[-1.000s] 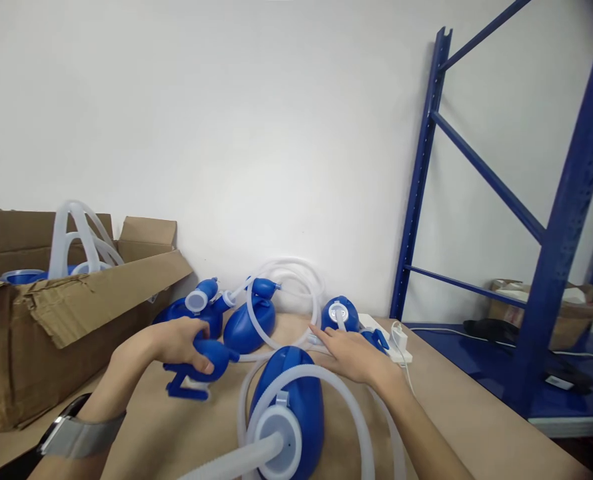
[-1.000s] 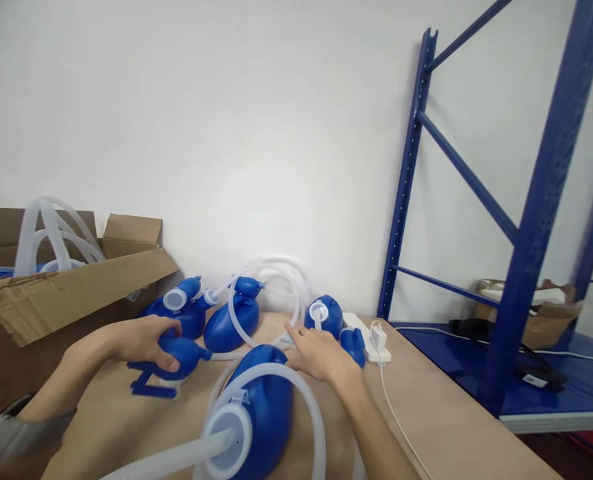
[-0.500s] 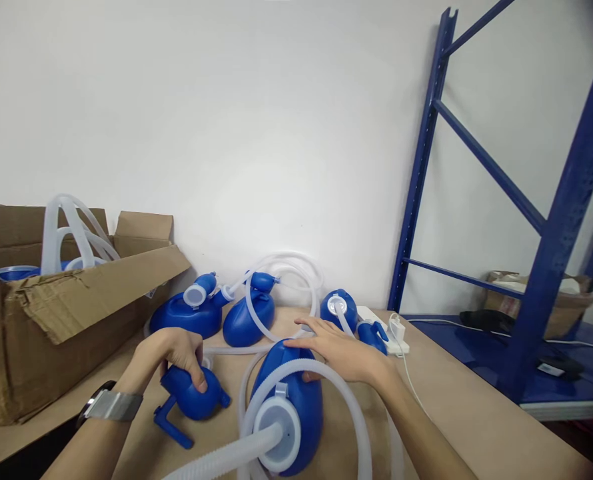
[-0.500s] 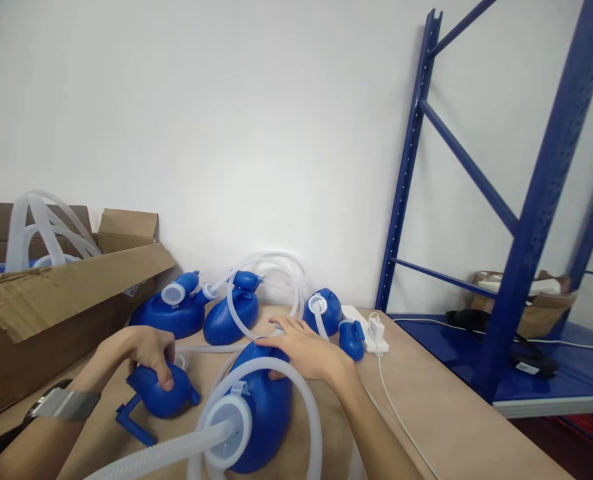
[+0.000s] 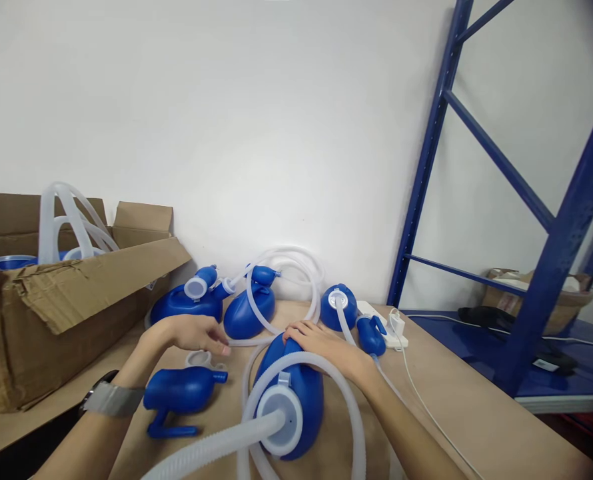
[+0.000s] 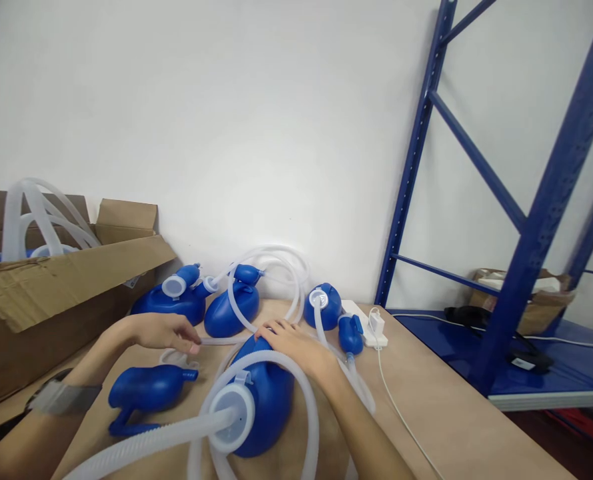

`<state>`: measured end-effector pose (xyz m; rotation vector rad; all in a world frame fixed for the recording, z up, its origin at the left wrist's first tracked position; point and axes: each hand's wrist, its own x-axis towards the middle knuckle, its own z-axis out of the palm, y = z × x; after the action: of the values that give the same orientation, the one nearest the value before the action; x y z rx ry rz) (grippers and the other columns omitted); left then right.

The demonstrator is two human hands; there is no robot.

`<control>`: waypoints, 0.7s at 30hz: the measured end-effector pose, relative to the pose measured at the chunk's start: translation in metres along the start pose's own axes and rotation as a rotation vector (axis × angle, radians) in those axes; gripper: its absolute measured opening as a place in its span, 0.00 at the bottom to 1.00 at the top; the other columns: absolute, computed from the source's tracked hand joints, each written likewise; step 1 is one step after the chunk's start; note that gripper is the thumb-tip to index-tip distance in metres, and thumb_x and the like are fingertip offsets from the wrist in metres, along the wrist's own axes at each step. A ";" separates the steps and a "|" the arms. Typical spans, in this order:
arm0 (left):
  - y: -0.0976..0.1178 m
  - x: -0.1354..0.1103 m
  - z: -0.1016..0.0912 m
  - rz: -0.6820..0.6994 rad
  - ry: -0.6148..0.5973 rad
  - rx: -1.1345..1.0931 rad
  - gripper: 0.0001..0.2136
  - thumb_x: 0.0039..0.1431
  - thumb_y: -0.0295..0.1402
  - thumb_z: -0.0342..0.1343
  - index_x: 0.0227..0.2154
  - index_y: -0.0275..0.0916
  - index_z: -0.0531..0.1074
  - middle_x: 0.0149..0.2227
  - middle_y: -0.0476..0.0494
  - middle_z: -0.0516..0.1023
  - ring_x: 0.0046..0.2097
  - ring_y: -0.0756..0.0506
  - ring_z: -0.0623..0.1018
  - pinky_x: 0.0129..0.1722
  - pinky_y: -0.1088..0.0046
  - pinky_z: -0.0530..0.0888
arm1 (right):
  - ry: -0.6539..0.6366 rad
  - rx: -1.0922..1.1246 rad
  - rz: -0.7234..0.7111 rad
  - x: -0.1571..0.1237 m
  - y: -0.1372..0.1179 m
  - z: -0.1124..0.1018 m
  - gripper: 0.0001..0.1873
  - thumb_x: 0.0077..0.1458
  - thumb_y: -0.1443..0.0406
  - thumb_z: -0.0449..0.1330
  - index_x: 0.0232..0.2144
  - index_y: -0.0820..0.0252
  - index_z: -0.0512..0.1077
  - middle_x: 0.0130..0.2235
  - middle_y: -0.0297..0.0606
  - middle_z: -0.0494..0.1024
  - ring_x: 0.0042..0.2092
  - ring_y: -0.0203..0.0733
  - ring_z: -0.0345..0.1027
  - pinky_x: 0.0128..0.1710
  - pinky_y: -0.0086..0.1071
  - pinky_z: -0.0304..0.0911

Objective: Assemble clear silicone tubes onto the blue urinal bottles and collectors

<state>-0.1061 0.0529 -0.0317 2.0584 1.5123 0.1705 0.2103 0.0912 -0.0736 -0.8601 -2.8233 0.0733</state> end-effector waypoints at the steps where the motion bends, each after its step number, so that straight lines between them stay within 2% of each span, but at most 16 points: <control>1: 0.013 -0.008 -0.003 0.041 -0.022 -0.011 0.26 0.52 0.57 0.59 0.41 0.41 0.83 0.41 0.45 0.83 0.41 0.42 0.78 0.43 0.72 0.72 | 0.014 -0.043 0.020 0.001 -0.001 0.002 0.12 0.69 0.66 0.51 0.51 0.55 0.70 0.53 0.44 0.73 0.54 0.51 0.68 0.53 0.49 0.65; 3: 0.044 -0.026 -0.005 0.141 0.010 -0.034 0.25 0.58 0.56 0.55 0.50 0.45 0.79 0.50 0.47 0.81 0.49 0.42 0.77 0.47 0.74 0.70 | 0.040 -0.138 0.050 0.001 -0.001 0.005 0.11 0.68 0.67 0.52 0.50 0.55 0.69 0.52 0.44 0.74 0.54 0.51 0.69 0.51 0.47 0.67; 6: 0.087 -0.046 0.006 0.252 0.039 -0.032 0.21 0.60 0.53 0.56 0.48 0.46 0.79 0.49 0.48 0.82 0.49 0.43 0.78 0.47 0.75 0.70 | 0.067 -0.214 0.063 0.001 0.002 0.010 0.12 0.67 0.68 0.54 0.51 0.56 0.68 0.52 0.45 0.74 0.54 0.52 0.69 0.52 0.48 0.68; 9: 0.110 -0.047 0.027 0.177 0.101 0.141 0.22 0.59 0.54 0.55 0.47 0.45 0.79 0.46 0.44 0.82 0.46 0.41 0.78 0.42 0.71 0.69 | 0.059 -0.219 0.056 0.000 0.004 0.012 0.13 0.66 0.66 0.56 0.52 0.59 0.68 0.53 0.48 0.74 0.56 0.55 0.68 0.54 0.50 0.67; 12: 0.115 -0.037 0.042 0.113 0.126 0.286 0.22 0.59 0.54 0.53 0.41 0.41 0.80 0.39 0.41 0.81 0.41 0.39 0.78 0.37 0.68 0.66 | 0.022 -0.173 0.082 -0.001 0.005 0.007 0.18 0.65 0.67 0.55 0.56 0.58 0.67 0.56 0.49 0.73 0.59 0.57 0.66 0.55 0.52 0.65; 14: 0.113 -0.032 0.045 0.124 0.111 0.305 0.22 0.60 0.54 0.51 0.36 0.40 0.80 0.36 0.41 0.81 0.38 0.40 0.77 0.35 0.68 0.65 | -0.006 -0.101 0.067 -0.003 0.007 -0.002 0.27 0.64 0.65 0.57 0.64 0.56 0.62 0.61 0.49 0.69 0.64 0.58 0.60 0.59 0.55 0.61; 16: 0.112 -0.030 0.043 0.130 0.100 0.286 0.22 0.60 0.54 0.51 0.36 0.40 0.80 0.36 0.41 0.80 0.39 0.40 0.77 0.35 0.69 0.65 | 0.026 0.051 0.012 -0.005 0.009 -0.013 0.34 0.63 0.63 0.57 0.69 0.54 0.55 0.67 0.48 0.63 0.69 0.56 0.53 0.65 0.54 0.54; 18: 0.112 -0.030 0.040 0.115 0.075 0.261 0.22 0.59 0.54 0.52 0.40 0.41 0.79 0.38 0.41 0.80 0.40 0.39 0.77 0.36 0.69 0.66 | 0.131 0.275 -0.021 -0.007 0.008 -0.025 0.31 0.64 0.65 0.54 0.68 0.54 0.57 0.68 0.44 0.62 0.69 0.51 0.53 0.68 0.50 0.50; 21: 0.110 -0.028 0.036 0.099 0.020 0.219 0.22 0.59 0.53 0.52 0.43 0.41 0.78 0.40 0.42 0.80 0.41 0.40 0.77 0.38 0.69 0.68 | 0.300 0.559 0.006 -0.012 -0.004 -0.042 0.20 0.67 0.66 0.49 0.58 0.55 0.70 0.60 0.41 0.74 0.61 0.46 0.66 0.63 0.44 0.59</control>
<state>-0.0090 -0.0075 0.0016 2.3119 1.4987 0.0660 0.2261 0.0812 -0.0340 -0.6767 -2.3322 0.6402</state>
